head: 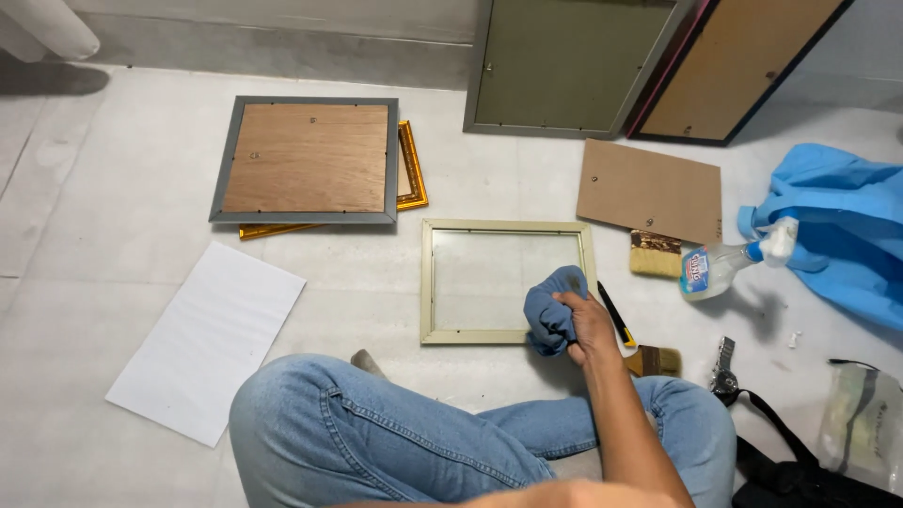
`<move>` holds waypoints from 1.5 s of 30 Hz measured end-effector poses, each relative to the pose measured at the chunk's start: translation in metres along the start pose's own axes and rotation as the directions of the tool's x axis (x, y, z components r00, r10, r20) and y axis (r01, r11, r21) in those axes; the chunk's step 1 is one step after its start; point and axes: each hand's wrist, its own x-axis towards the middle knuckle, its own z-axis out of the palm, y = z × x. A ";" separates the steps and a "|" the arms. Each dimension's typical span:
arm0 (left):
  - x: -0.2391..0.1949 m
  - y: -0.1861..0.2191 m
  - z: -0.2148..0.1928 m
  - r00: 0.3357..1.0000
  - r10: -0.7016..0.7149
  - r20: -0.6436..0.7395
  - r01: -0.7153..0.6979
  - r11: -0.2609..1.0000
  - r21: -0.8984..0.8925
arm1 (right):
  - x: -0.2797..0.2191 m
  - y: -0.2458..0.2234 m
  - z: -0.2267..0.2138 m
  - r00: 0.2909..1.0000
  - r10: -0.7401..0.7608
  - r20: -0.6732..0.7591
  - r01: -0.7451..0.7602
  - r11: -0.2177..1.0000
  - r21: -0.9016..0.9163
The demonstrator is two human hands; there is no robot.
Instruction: Cleaning a picture frame with a brush and cloth before attaching the backing board.
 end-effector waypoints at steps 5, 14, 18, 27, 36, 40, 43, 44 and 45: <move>0.028 -0.040 -0.097 0.868 0.244 -0.432 0.004 0.867 0.499 | -0.036 -0.002 -0.008 0.981 -0.184 -0.060 0.144 0.901 -0.408; -0.097 -0.208 -0.173 0.093 -0.933 -0.347 0.937 -0.035 0.346 | -0.027 -0.045 0.037 0.938 -0.196 0.288 0.310 0.093 -0.946; -0.112 -0.248 -0.165 0.061 -0.941 -0.333 0.949 -0.049 0.312 | 0.048 -0.039 0.036 0.958 -0.250 0.143 0.136 -0.044 -0.990; -0.126 -0.285 -0.150 -0.018 -0.971 -0.237 0.948 -0.092 0.303 | 0.030 -0.061 0.066 0.964 -0.131 0.233 0.201 -0.222 -0.954; -0.123 -0.284 -0.150 -0.029 -0.972 -0.232 0.960 -0.092 0.265 | 0.055 -0.083 0.061 0.973 -0.229 0.020 0.034 0.055 -0.998; -0.121 -0.276 -0.154 -0.029 -0.966 -0.256 0.966 -0.092 0.240 | 0.036 -0.075 0.076 0.973 -0.225 0.040 0.045 0.017 -0.999; -0.117 -0.269 -0.156 -0.034 -0.964 -0.265 0.962 -0.104 0.253 | 0.011 -0.051 0.096 0.972 -0.117 0.202 0.185 -0.143 -0.972; -0.117 -0.271 -0.159 -0.035 -0.963 -0.268 0.962 -0.105 0.251 | -0.003 -0.056 0.104 0.972 -0.118 0.205 0.188 -0.145 -0.971; -0.118 -0.273 -0.158 -0.035 -0.963 -0.268 0.953 -0.113 0.281 | -0.018 -0.060 0.110 0.961 -0.079 0.265 0.251 -0.146 -0.957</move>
